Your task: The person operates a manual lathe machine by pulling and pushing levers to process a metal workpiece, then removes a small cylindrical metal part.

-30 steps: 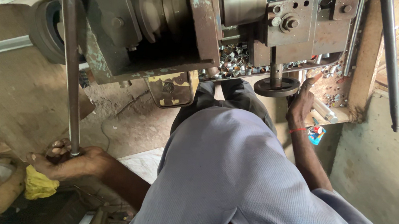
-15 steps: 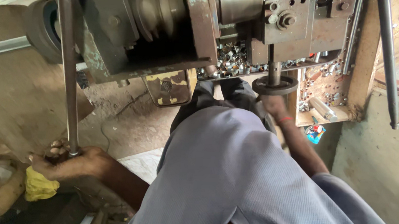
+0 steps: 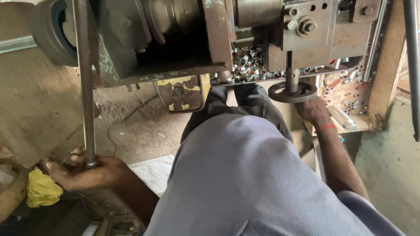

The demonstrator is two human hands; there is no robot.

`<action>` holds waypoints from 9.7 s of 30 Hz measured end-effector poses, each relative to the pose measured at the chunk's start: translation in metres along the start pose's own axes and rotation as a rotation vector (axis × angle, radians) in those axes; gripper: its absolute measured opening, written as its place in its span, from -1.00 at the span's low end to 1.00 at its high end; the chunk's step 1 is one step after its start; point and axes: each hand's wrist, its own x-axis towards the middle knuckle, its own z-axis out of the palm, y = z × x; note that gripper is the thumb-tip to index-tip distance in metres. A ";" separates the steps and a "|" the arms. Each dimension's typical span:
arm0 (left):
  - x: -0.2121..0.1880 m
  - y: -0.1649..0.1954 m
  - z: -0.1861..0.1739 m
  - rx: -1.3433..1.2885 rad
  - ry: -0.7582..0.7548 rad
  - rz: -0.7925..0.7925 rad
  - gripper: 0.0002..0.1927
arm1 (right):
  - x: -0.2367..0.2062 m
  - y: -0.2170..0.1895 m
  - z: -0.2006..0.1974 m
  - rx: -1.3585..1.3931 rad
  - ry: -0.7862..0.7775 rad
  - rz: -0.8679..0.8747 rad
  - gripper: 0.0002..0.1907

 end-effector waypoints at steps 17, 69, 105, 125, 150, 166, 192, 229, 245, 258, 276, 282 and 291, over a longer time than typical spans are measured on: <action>0.016 -0.001 0.004 0.918 -0.274 0.721 0.20 | -0.025 -0.018 0.030 0.632 0.065 0.393 -0.72; 0.027 0.008 0.006 0.098 0.124 -0.111 -0.29 | 0.004 -0.023 0.017 -0.080 -0.094 0.037 -0.74; 0.029 0.001 0.001 0.760 -0.194 0.629 -0.30 | -0.028 -0.017 0.021 0.947 0.624 0.846 -0.13; 0.027 0.019 0.017 0.784 -0.150 0.522 0.07 | -0.049 -0.017 -0.014 0.485 -0.183 0.576 -0.59; 0.031 0.012 0.018 0.202 0.144 -0.043 -0.47 | -0.034 -0.007 0.008 0.617 0.104 0.386 -0.61; 0.034 0.009 0.012 0.288 0.072 0.177 -0.44 | -0.038 -0.011 0.016 1.013 0.653 0.794 -0.17; 0.033 0.016 0.027 0.057 0.185 -0.148 -0.39 | -0.048 -0.017 -0.015 0.709 -0.120 0.558 -0.60; 0.033 0.005 0.026 0.214 0.226 -0.159 -0.47 | -0.035 -0.014 0.028 1.093 0.664 0.754 -0.22; 0.040 0.015 0.020 0.318 0.098 0.072 -0.37 | -0.034 -0.017 0.016 0.926 0.628 0.868 -0.13; 0.035 -0.022 0.015 0.209 0.147 0.003 -0.41 | -0.018 -0.048 0.068 0.540 0.352 0.609 -0.42; 0.029 0.034 0.017 0.599 -0.135 0.505 -0.52 | -0.003 -0.055 0.029 0.021 -0.154 0.080 -0.71; 0.054 -0.029 -0.019 0.660 -0.140 0.531 -0.49 | 0.009 -0.053 0.043 0.170 0.067 -0.109 -0.72; 0.079 0.004 0.006 0.238 0.130 0.090 -0.57 | -0.031 -0.074 0.018 0.682 0.092 0.535 -0.70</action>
